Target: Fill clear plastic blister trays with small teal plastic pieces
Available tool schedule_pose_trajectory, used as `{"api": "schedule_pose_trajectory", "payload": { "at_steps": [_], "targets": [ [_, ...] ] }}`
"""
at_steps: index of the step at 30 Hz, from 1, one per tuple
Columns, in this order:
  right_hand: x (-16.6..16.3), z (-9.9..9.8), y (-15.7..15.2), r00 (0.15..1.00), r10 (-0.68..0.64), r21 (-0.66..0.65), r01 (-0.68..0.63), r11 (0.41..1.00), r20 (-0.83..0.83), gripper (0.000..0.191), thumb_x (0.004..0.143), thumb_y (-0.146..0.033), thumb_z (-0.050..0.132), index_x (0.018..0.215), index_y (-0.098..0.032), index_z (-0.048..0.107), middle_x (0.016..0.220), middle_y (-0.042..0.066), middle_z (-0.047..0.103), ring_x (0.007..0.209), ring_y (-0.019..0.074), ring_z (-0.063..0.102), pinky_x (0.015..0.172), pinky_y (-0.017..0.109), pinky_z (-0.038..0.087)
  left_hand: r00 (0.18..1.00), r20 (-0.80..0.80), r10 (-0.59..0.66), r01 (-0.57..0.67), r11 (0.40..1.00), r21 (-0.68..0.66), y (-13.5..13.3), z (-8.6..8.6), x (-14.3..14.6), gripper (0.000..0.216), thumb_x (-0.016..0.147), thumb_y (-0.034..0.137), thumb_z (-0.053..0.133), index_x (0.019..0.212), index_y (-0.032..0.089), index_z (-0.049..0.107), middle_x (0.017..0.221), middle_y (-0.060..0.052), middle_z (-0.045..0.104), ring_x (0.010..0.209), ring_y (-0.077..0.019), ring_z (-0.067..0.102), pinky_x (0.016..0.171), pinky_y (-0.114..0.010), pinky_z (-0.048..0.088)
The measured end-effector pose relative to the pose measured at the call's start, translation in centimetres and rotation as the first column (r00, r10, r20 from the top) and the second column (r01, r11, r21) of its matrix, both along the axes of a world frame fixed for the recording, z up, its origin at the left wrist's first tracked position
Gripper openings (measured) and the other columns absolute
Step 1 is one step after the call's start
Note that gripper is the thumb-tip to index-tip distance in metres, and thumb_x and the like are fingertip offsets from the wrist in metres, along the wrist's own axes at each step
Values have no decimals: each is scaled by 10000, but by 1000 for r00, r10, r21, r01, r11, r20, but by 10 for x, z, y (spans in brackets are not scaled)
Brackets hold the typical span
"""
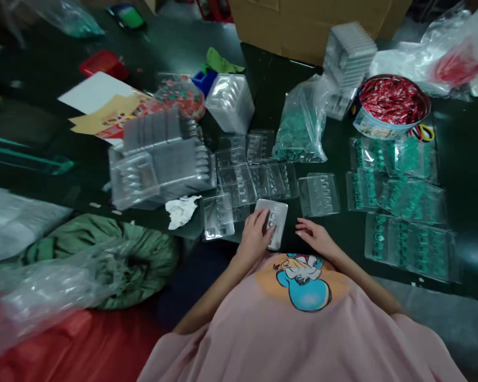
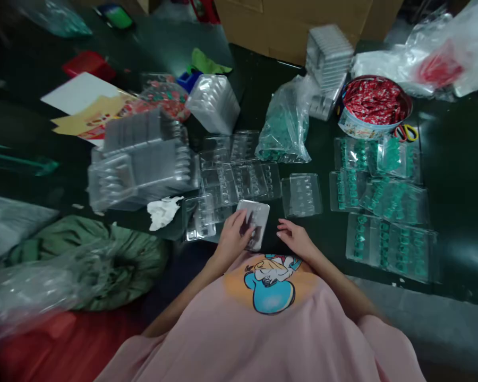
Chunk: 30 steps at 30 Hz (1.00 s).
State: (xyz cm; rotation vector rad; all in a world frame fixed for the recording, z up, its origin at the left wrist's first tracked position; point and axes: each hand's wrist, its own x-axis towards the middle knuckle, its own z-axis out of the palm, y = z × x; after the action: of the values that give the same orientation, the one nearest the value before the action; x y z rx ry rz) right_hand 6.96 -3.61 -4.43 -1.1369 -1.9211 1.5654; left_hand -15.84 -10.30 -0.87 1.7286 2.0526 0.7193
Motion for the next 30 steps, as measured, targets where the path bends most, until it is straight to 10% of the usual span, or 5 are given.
{"api": "schedule_pose_trajectory", "payload": {
  "at_steps": [5,9,17,30],
  "targets": [
    [-2,11,7,965,-30,470,-100,877,261,341,939,-255,506,1259,-236,624,1197,100,679,1137,227,606,996,429,463,998,-18,-65,66,996,63,2,-3,2,423,899,336,547,1308,230,574,1455,-143,441,1387,-334,353,1137,-563,319],
    [38,26,5,845,-306,651,-64,756,438,255,945,-248,511,1112,-296,697,1182,57,676,1238,242,515,1109,487,292,979,-18,-203,203,965,167,17,1,9,386,897,310,559,1276,241,584,1488,-120,407,1399,-331,359,1136,-567,328],
    [126,11,-29,380,-733,687,278,672,563,500,905,-324,558,1383,-188,511,1519,191,381,1466,375,193,1132,633,168,881,5,-472,453,847,278,44,6,28,397,884,253,587,1275,320,573,1535,-61,346,1389,-332,382,1119,-559,366],
    [170,-6,-18,80,-742,677,354,645,666,509,953,-280,410,1461,-249,427,1553,121,368,1432,390,266,1091,633,235,842,-146,-520,538,790,294,57,-8,26,323,880,234,607,1203,225,617,1515,-126,392,1306,-335,489,981,-471,500]
  ]
}}
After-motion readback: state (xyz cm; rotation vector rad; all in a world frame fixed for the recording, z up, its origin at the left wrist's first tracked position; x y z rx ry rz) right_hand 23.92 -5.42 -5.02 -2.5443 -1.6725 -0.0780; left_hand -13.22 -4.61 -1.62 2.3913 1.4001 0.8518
